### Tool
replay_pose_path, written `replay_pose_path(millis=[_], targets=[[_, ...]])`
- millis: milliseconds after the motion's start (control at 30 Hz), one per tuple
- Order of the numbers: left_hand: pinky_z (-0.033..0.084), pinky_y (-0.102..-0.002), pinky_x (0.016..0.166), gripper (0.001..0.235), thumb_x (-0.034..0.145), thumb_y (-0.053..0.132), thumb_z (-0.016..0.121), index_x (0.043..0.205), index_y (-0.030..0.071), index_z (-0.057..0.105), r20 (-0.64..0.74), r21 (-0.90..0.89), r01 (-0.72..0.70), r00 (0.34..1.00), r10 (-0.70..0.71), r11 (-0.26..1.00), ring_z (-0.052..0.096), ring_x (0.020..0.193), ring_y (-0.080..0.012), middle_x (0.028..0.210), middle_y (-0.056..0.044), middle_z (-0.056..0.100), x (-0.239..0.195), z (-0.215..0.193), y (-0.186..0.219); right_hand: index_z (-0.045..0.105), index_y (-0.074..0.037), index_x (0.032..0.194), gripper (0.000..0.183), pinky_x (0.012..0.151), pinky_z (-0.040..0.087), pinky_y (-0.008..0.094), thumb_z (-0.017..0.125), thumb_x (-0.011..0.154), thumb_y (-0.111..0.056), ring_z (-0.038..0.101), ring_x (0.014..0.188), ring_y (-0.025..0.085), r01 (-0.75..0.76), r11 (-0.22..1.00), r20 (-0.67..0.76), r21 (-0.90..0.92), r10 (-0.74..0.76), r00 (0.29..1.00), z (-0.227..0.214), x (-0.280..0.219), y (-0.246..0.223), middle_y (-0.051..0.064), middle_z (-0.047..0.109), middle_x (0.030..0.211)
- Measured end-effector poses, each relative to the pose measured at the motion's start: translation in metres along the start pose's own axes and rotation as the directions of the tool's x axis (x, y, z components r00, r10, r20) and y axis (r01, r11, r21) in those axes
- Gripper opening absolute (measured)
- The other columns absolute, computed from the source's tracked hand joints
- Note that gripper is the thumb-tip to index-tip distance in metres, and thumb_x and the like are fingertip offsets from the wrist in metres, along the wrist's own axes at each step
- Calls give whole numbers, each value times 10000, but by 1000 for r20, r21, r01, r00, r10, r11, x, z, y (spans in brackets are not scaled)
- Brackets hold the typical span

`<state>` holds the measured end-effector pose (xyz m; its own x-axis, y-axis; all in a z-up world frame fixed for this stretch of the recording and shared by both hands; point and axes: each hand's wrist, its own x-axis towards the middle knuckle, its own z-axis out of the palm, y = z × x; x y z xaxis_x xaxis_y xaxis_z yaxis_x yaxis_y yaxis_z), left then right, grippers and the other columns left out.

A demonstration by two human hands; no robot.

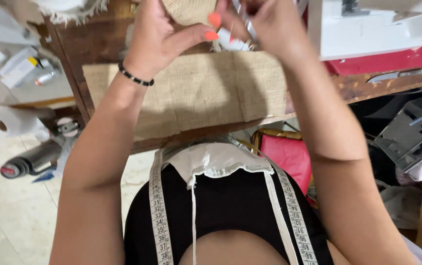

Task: Measuring and cutting a piece of burlap fabric on a workbench using scissors and a tape measure.

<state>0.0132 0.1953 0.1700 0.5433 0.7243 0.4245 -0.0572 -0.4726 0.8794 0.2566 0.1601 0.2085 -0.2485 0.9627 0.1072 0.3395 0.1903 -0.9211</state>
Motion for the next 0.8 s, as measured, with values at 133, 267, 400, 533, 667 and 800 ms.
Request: replay_pose_path(millis=[133, 267, 400, 533, 667, 800], targets=[[645, -326, 900, 148, 1082, 67, 652, 1216, 4, 654, 56, 197, -94, 995, 84, 976, 752, 1018, -239, 1148, -128, 742, 0, -4, 8, 639, -164, 929, 163, 663, 473, 185, 789, 967, -215, 591, 657, 28, -118, 990, 37, 73, 116, 993, -1, -44, -4, -55, 659, 764], [553, -412, 928, 194, 983, 92, 758, 1162, 27, 720, -26, 140, 190, 982, -188, 972, 728, 1034, -299, 1073, -142, 758, -42, -18, -1, 694, -24, 846, 358, 542, 529, 201, 984, 689, -165, 683, 550, 146, -354, 909, 77, 218, 346, 935, -13, -93, 69, 80, 690, 632], [589, -431, 895, 279, 975, 64, 626, 1244, 75, 698, 4, 146, 286, 957, -290, 947, 715, 1055, -305, 1168, -129, 729, -35, -27, 25, 741, -217, 1112, 330, 733, 539, 340, 834, 806, -295, 721, 813, 216, -403, 827, -23, -393, 429, 903, -13, -102, 127, 21, 761, 865], [528, -455, 1031, 374, 871, -60, 671, 1222, 60, 719, 56, 200, 115, 990, -129, 973, 675, 1181, -304, 1169, -123, 747, 7, -13, 13, 629, -378, 1369, 409, 758, 611, 449, 638, 975, -268, 750, 888, 342, -316, 568, -139, -760, 333, 933, -8, -72, 119, 84, 758, 1031], [583, -497, 878, 333, 896, -2, 752, 1214, 80, 703, 0, 266, 39, 999, -40, 963, 712, 1030, -373, 1070, -137, 750, 88, 46, -23, 631, -352, 1352, 372, 757, 618, 436, 633, 988, -275, 748, 950, 326, -262, 588, -128, -765, 259, 957, 0, -74, 117, 51, 704, 1184], [599, -540, 777, 223, 955, 99, 693, 1178, 106, 681, 48, 486, -140, 990, 134, 863, 724, 923, -394, 982, -128, 750, 203, 121, -100, 712, -200, 1202, 250, 817, 598, 510, 676, 957, -237, 722, 992, 402, -264, 795, -71, -546, 270, 960, -10, -104, 75, 153, 735, 1129]])
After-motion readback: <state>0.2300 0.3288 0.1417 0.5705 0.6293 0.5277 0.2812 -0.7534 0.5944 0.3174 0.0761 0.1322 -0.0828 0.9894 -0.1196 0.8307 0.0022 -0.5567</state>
